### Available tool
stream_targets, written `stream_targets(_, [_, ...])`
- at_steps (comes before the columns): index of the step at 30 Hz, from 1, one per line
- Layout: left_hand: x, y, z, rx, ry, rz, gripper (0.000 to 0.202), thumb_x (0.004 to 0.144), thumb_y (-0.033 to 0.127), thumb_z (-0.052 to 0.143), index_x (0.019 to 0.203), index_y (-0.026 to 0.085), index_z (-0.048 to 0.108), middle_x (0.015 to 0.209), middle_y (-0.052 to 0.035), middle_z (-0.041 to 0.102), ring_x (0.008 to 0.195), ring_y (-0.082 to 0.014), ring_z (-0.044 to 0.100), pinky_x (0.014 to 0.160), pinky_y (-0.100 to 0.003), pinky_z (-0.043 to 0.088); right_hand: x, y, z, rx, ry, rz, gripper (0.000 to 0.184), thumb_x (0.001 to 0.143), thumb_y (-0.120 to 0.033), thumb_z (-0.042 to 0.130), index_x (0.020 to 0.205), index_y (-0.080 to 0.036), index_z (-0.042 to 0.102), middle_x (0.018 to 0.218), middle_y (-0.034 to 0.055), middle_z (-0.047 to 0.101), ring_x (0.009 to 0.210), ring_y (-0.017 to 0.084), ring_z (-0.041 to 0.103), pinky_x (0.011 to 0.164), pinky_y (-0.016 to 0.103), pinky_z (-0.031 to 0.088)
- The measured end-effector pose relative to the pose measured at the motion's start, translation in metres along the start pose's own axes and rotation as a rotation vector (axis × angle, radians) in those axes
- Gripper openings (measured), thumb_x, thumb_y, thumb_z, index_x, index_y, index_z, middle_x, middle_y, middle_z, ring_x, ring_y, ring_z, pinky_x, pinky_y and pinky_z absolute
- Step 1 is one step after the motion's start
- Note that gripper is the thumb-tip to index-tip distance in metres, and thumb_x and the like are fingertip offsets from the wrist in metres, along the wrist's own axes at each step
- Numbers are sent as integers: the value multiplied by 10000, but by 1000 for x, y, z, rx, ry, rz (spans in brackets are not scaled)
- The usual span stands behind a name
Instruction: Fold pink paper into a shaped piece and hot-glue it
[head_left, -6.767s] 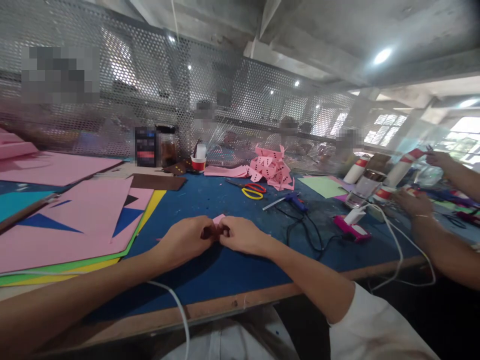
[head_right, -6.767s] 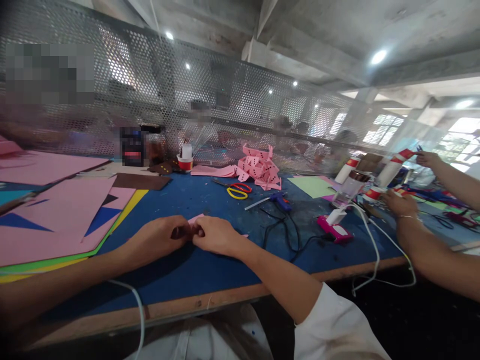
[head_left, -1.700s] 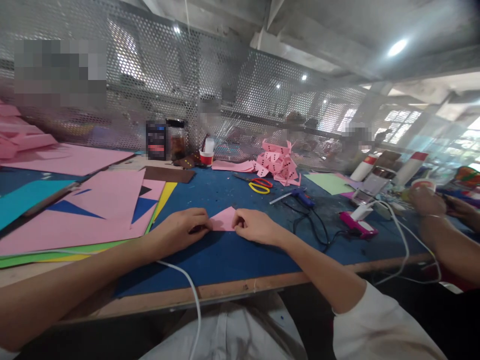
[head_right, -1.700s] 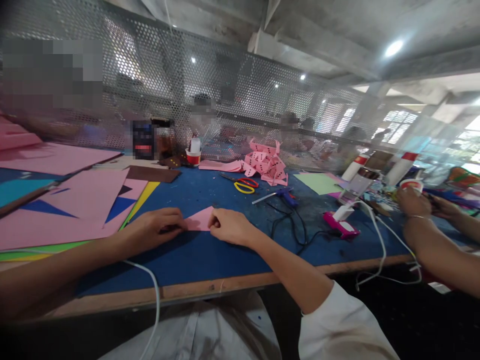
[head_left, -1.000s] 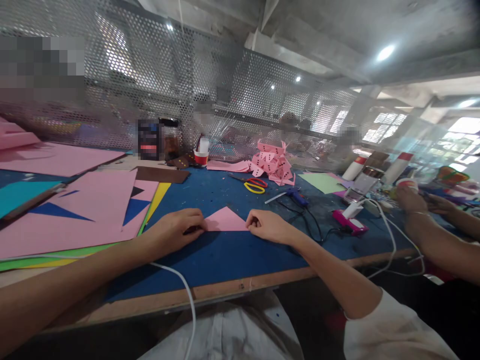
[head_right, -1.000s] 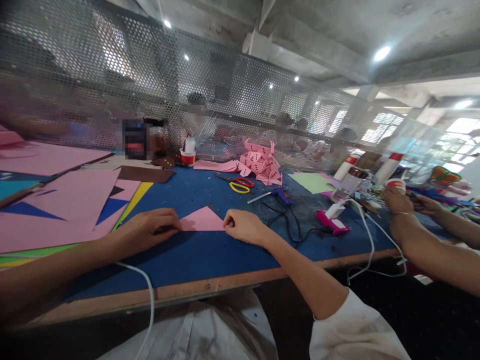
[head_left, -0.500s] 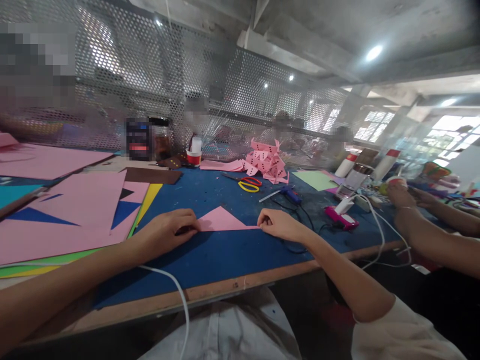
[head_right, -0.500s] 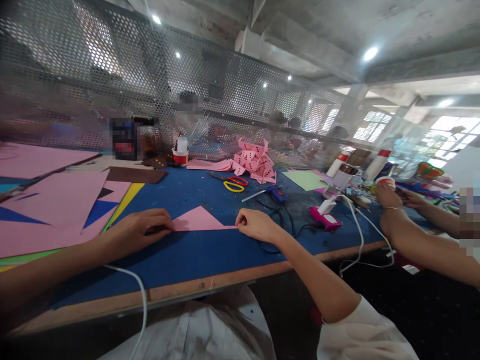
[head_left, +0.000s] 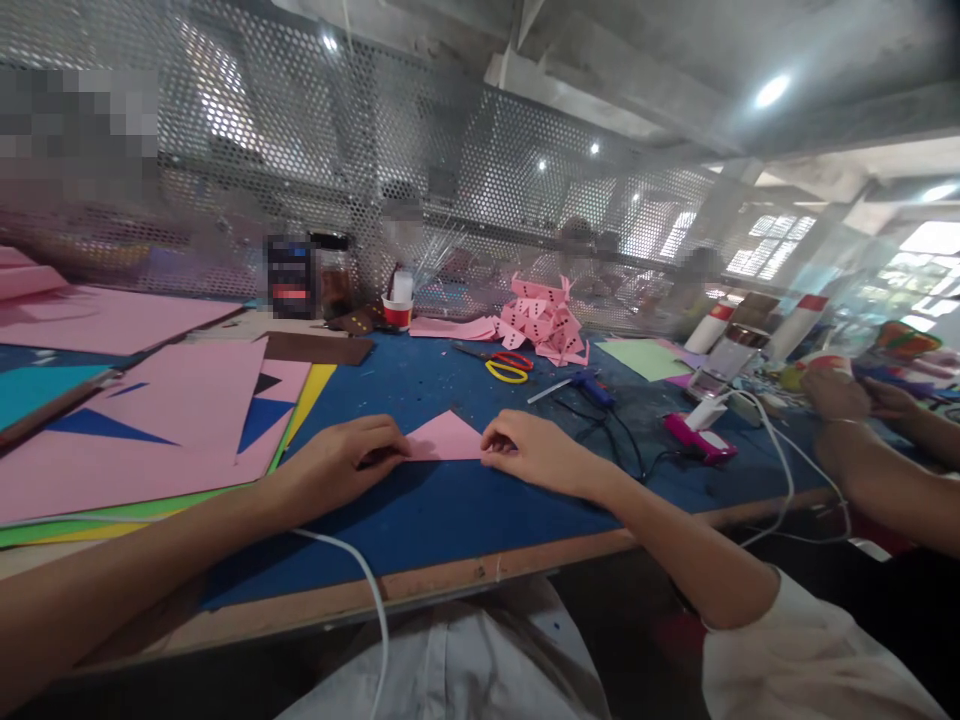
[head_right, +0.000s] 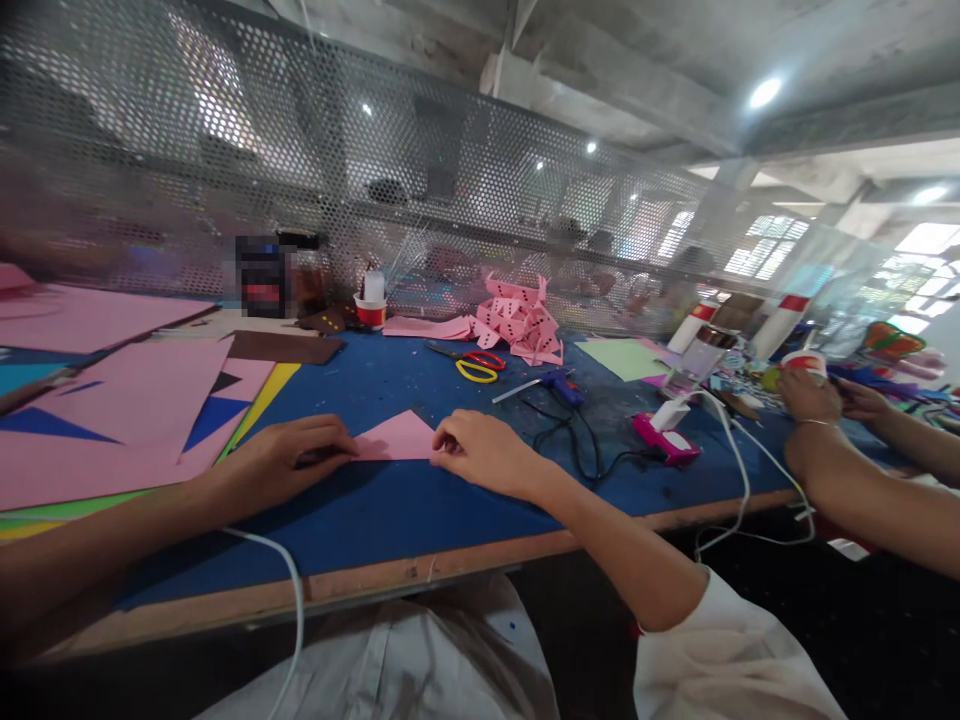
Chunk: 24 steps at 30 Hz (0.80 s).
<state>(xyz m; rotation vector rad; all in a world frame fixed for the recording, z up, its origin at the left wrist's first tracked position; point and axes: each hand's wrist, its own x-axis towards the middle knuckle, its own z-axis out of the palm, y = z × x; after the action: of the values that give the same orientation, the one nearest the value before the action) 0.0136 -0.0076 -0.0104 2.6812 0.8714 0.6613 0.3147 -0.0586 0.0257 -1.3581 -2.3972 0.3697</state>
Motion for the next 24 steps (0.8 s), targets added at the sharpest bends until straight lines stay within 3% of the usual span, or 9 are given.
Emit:
stream_targets(6, [1,6,-6,-25,145,-39,186,956,294,508,942,207,672,940,-33,678,852,-172,624,755,-265,459,13,4,11,-35,-35,8,68,884,-229,696,924,-176,681,947,29,652,842,140,604,759,252,428])
stream_targets(13, [2,30,-21,-141,292,-219,257,901,415,589,837,193,703,779,-13,705,715,-166,617,674,-259,464,14,9,11,96,57,145,49,884,-226,665,886,-180,680,882,13,675,779,138,594,713,258,413])
stream_targets(16, [4,36,-20,-266,252,-343,291,884,469,617,821,217,748,829,-8,760,804,-195,676,730,-269,489,17,7,9,238,151,165,95,901,-268,649,874,-179,666,867,7,687,782,139,594,727,257,421])
stream_targets(19, [14,42,-15,-499,160,-436,325,850,506,660,1020,254,774,979,-11,790,929,-231,707,826,-307,519,22,-3,8,357,204,121,119,899,-296,655,873,-180,663,867,0,695,788,136,601,740,249,431])
stream_targets(21, [23,47,-12,-659,177,-453,377,803,508,703,1053,235,774,1009,-33,791,943,-252,711,837,-336,539,24,-12,9,400,225,84,112,898,-294,654,881,-183,668,868,-3,698,793,134,607,741,244,437])
stream_targets(24, [34,57,-11,-738,253,-463,330,789,478,707,928,190,789,919,-58,789,897,-253,707,815,-350,548,28,-24,14,427,243,40,91,899,-273,639,878,-188,666,876,-1,703,801,136,616,751,245,450])
